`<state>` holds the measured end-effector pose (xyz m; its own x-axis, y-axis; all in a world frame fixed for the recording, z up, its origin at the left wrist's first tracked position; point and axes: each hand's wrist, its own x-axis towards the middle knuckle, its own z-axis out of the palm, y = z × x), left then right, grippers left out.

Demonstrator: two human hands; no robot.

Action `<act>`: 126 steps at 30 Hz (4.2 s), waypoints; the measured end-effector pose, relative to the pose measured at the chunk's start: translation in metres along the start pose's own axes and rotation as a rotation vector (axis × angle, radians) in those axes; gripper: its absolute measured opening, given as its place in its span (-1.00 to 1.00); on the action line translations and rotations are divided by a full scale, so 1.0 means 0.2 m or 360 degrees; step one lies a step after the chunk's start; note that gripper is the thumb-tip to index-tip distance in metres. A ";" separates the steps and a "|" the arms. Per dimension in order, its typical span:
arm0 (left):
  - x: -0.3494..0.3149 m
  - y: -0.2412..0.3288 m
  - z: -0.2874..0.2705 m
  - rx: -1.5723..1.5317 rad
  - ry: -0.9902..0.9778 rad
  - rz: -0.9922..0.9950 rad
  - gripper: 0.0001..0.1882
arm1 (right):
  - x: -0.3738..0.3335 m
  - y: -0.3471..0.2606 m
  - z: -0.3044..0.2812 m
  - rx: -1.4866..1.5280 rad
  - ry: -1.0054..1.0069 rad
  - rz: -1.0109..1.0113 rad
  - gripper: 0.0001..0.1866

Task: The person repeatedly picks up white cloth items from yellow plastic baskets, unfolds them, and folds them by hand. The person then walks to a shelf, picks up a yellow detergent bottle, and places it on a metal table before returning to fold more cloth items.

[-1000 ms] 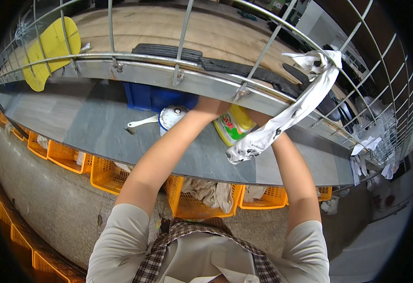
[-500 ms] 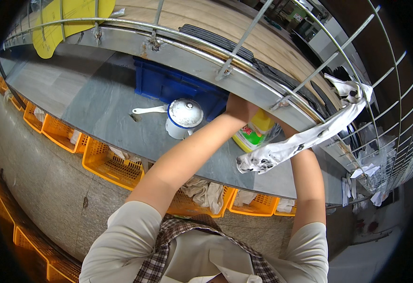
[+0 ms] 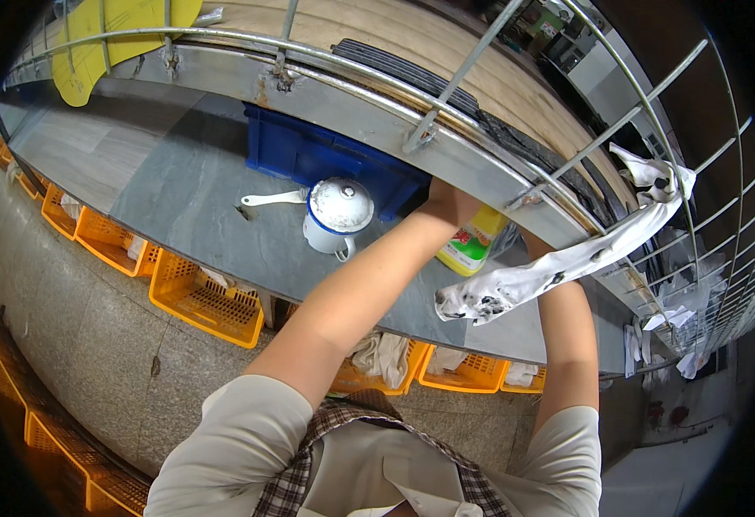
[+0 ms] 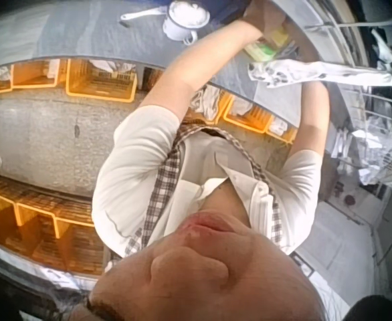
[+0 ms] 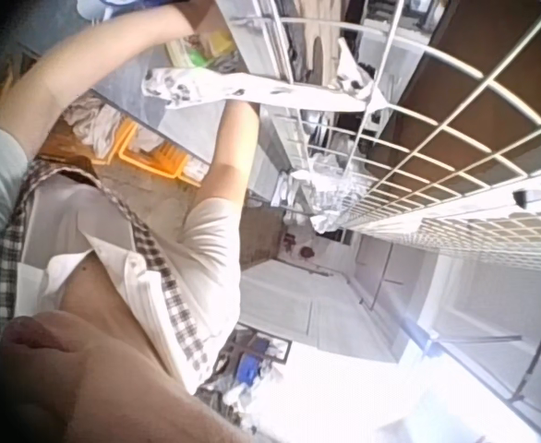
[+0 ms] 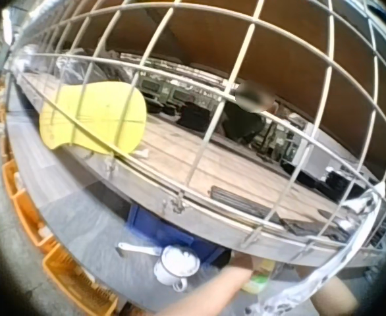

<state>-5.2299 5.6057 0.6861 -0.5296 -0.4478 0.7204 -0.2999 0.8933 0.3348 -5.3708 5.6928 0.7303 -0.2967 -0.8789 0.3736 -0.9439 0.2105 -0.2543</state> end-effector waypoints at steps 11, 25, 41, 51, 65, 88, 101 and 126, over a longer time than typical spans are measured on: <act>-0.02 0.00 0.02 -0.0124 0.0138 -0.0026 -0.50 | 0.00 0.02 0.01 0.0011 -0.0018 0.0012 -0.59; -0.06 -0.02 0.04 -0.0205 0.0301 0.0060 -0.49 | 0.00 0.04 0.03 0.0035 -0.0034 -0.0006 -0.58; -0.09 -0.01 0.04 -0.0445 0.0458 -0.0051 -0.55 | -0.05 0.01 0.04 0.0063 -0.0107 -0.0011 -0.56; -0.10 -0.02 0.04 -0.0287 0.0452 -0.0016 -0.65 | -0.06 -0.02 0.04 0.0060 -0.0087 -0.0056 -0.55; -0.16 -0.05 0.09 -0.0121 0.0188 -0.0059 -0.52 | -0.02 -0.08 0.11 0.0090 -0.0333 -0.0017 -0.62; -0.05 -0.02 0.07 -0.0329 0.0677 -0.0019 -0.61 | 0.02 0.05 0.08 0.0102 -0.0113 0.0051 -0.49; -0.16 -0.01 0.07 -0.0206 0.0547 -0.0088 -0.63 | -0.06 0.00 0.13 -0.0583 -0.0052 -0.0043 -0.49; -0.07 -0.07 0.12 -0.0231 0.0659 0.0044 -0.66 | 0.04 0.10 0.15 0.0443 -0.0159 0.0199 -0.56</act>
<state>-5.2372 5.5996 0.6569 -0.1644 -0.3967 0.9031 -0.1601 0.9142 0.3724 -5.3871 5.6777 0.7020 -0.3790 -0.8941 0.2385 -0.8213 0.2063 -0.5319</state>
